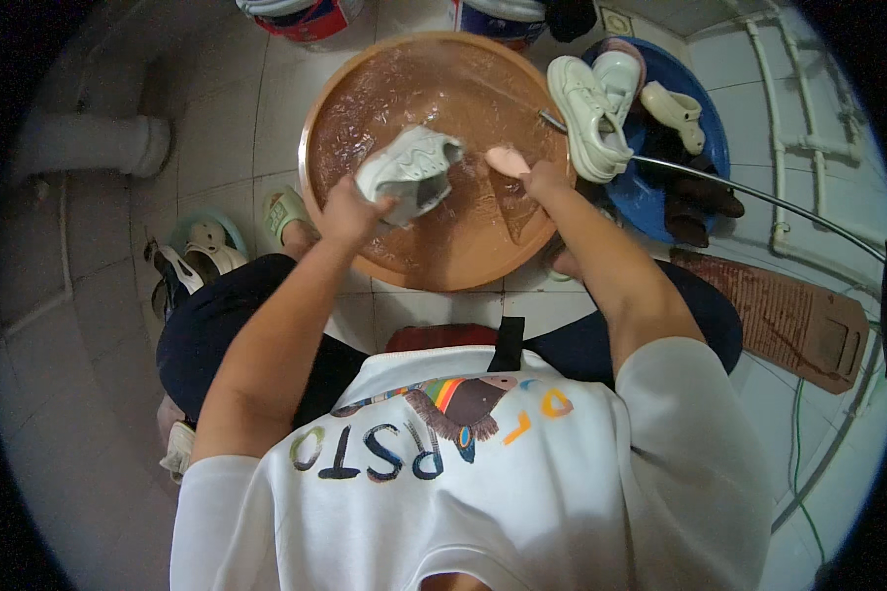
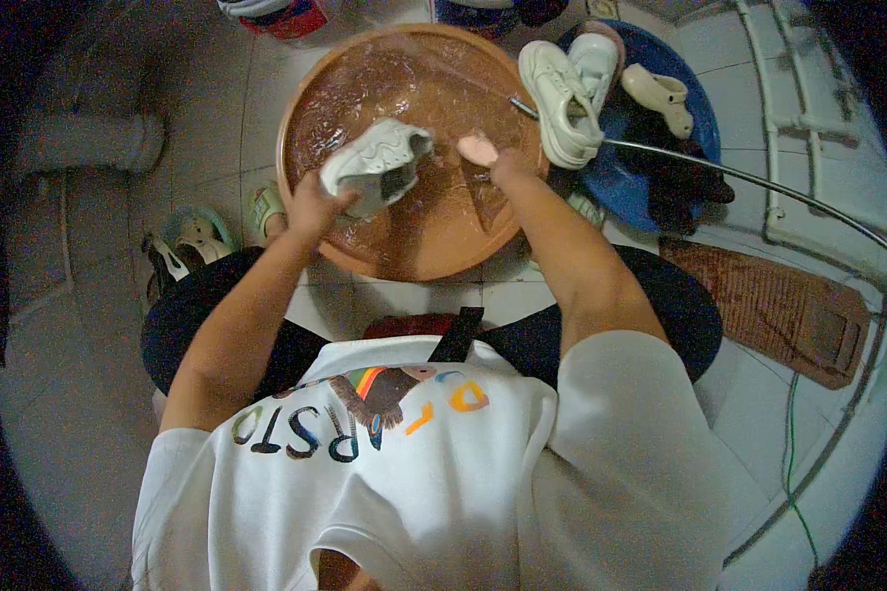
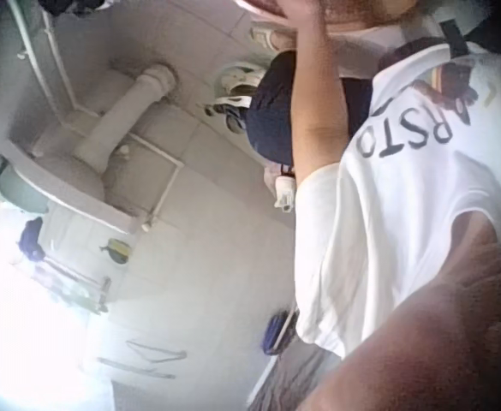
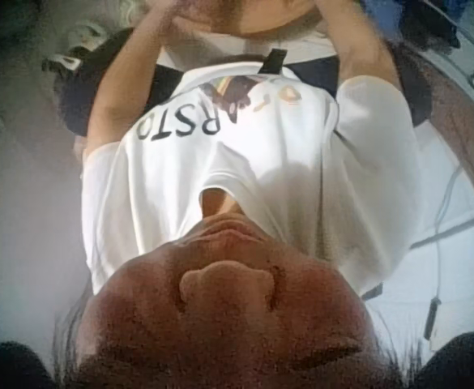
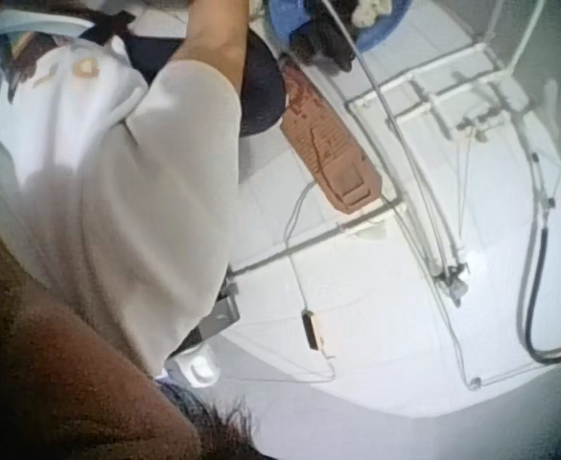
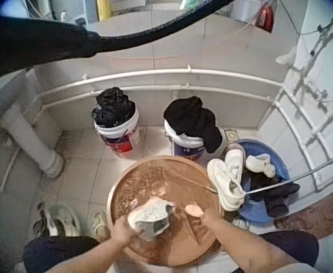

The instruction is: The person scrubs a white sneaker with a brush in a basin of water, repeatedly dipping and scrubbing the upper and sole. They rinse the shoe, inspect the sole, and place it into a bucket before repeating the process with a second shoe.

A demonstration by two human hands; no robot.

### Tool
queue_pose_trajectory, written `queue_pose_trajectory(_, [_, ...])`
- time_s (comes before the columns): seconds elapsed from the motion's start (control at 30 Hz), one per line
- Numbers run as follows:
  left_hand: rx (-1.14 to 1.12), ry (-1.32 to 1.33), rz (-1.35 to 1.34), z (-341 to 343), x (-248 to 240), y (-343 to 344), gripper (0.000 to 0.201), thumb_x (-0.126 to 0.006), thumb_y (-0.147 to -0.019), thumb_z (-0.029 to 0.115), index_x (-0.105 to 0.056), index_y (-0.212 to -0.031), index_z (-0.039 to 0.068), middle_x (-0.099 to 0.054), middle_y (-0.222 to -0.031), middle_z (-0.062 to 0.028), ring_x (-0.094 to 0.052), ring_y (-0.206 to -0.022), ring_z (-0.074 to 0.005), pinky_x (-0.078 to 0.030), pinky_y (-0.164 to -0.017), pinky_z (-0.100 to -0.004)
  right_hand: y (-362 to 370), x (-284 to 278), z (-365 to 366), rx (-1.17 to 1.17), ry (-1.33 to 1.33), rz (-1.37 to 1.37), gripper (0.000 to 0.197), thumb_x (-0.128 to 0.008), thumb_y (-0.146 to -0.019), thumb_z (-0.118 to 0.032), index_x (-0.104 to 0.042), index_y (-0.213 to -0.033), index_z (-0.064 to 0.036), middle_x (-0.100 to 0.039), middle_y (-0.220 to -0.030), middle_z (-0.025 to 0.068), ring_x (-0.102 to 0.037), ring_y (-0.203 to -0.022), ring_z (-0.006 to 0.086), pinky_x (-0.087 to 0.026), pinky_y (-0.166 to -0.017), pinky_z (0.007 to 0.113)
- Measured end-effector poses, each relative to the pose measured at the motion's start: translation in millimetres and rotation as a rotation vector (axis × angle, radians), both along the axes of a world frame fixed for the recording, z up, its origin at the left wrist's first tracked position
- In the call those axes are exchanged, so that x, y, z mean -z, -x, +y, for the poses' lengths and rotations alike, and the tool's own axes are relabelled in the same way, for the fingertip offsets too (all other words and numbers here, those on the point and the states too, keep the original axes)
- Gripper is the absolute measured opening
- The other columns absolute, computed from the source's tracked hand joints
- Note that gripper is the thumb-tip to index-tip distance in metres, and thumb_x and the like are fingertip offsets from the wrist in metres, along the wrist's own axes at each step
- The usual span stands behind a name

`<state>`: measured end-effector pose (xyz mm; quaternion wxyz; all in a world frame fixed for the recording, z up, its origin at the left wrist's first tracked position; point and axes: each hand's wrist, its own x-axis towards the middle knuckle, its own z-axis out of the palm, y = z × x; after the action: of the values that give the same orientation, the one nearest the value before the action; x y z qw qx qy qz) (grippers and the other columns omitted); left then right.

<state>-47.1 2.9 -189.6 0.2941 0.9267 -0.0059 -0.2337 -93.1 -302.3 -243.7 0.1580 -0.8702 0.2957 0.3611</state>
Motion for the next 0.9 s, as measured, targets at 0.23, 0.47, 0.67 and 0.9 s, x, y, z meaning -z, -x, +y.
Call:
queue_pose_trajectory(0.23, [0.254, -0.15, 0.114, -8, 41, 37, 0.077, -0.076, -0.058, 0.023, -0.035, -0.118, 0.0, -0.053, -0.103, -0.023, -0.05, -0.099, -0.037, -0.04, -0.086, -0.0402, 7, 108, -6, 0.162, -0.165, -0.648, 0.039, -0.047, -0.084, -0.025, -0.047, -0.12, -0.0085, -0.056, -0.109, 0.0179, -0.056, -0.096, 0.032, -0.043, -0.082, 0.036])
queue_pose_trajectory(0.47, [0.218, -0.239, 0.256, -12, 53, 24, 0.055, -0.072, -0.063, 0.023, -0.042, -0.103, 0.002, -0.058, -0.095, -0.0221, -0.055, -0.093, -0.037, -0.043, -0.081, -0.0406, -10, 9, 64, -0.316, -0.169, -0.361, 0.036, -0.037, -0.086, -0.047, -0.057, -0.109, -0.0271, -0.061, -0.095, 0.013, -0.058, -0.088, 0.0314, -0.045, -0.077, 0.038])
queue_pose_trajectory(0.67, [0.174, -0.174, 0.202, -7, 60, 20, 0.051, -0.071, -0.064, 0.022, -0.045, -0.103, 0.003, -0.059, -0.097, -0.021, -0.056, -0.093, -0.036, -0.044, -0.081, -0.0409, -22, -13, 69, -0.197, -0.301, -0.278, 0.05, -0.038, -0.082, -0.053, -0.06, -0.102, -0.0136, -0.061, -0.096, 0.0168, -0.059, -0.089, 0.0312, -0.045, -0.075, 0.042])
queue_pose_trajectory(0.9, [0.218, 0.142, 0.042, 16, 93, 27, 0.059, -0.07, -0.064, 0.03, -0.044, -0.108, 0.001, -0.058, -0.098, -0.022, -0.056, -0.093, -0.035, -0.044, -0.08, -0.0391, 17, -21, 113, -0.535, -0.281, -0.334, 0.041, -0.037, -0.085, -0.049, -0.062, -0.098, -0.0191, -0.063, -0.085, 0.0149, -0.06, -0.079, 0.0302, -0.046, -0.069, 0.041])
